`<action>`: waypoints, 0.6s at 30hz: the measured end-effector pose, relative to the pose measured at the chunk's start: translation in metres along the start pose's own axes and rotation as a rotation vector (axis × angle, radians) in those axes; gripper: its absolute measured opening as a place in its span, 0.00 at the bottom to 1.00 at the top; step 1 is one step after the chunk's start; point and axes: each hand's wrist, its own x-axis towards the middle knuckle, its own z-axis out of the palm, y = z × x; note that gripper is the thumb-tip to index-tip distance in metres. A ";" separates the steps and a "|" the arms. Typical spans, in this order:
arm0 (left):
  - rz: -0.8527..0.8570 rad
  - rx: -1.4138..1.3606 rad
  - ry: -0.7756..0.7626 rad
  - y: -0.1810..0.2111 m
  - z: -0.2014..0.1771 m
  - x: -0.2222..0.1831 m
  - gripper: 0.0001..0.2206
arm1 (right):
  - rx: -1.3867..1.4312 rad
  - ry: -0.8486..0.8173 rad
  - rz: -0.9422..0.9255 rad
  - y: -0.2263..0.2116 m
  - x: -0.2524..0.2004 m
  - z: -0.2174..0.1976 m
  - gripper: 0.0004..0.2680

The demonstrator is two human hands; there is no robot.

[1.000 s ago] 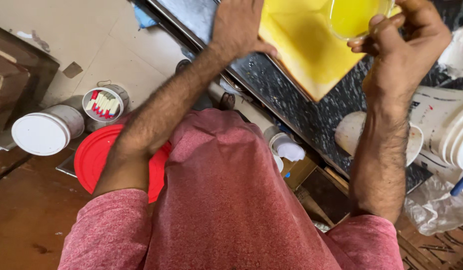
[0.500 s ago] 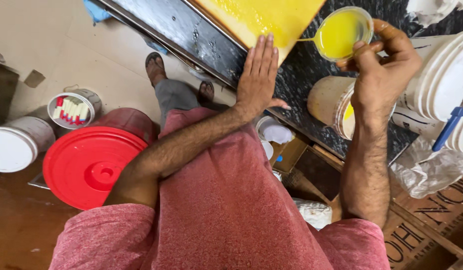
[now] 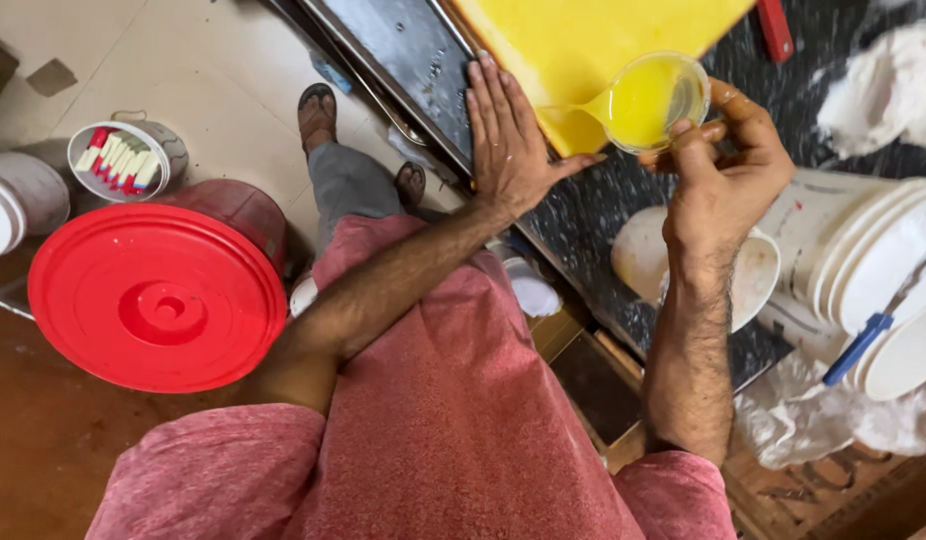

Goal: The person prepares a cake by pouring a yellow liquid over a sponge sheet and spreading white frosting across its surface using a metal spatula.

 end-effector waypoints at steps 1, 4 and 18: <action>-0.012 0.009 0.013 0.001 0.000 0.004 0.67 | -0.006 -0.007 -0.009 -0.003 0.006 0.005 0.11; -0.124 0.010 -0.061 0.000 -0.005 0.020 0.66 | 0.009 -0.031 -0.045 -0.013 0.027 0.024 0.11; -0.162 0.100 0.105 -0.083 -0.042 0.129 0.65 | 0.018 -0.103 -0.132 -0.078 0.110 0.112 0.11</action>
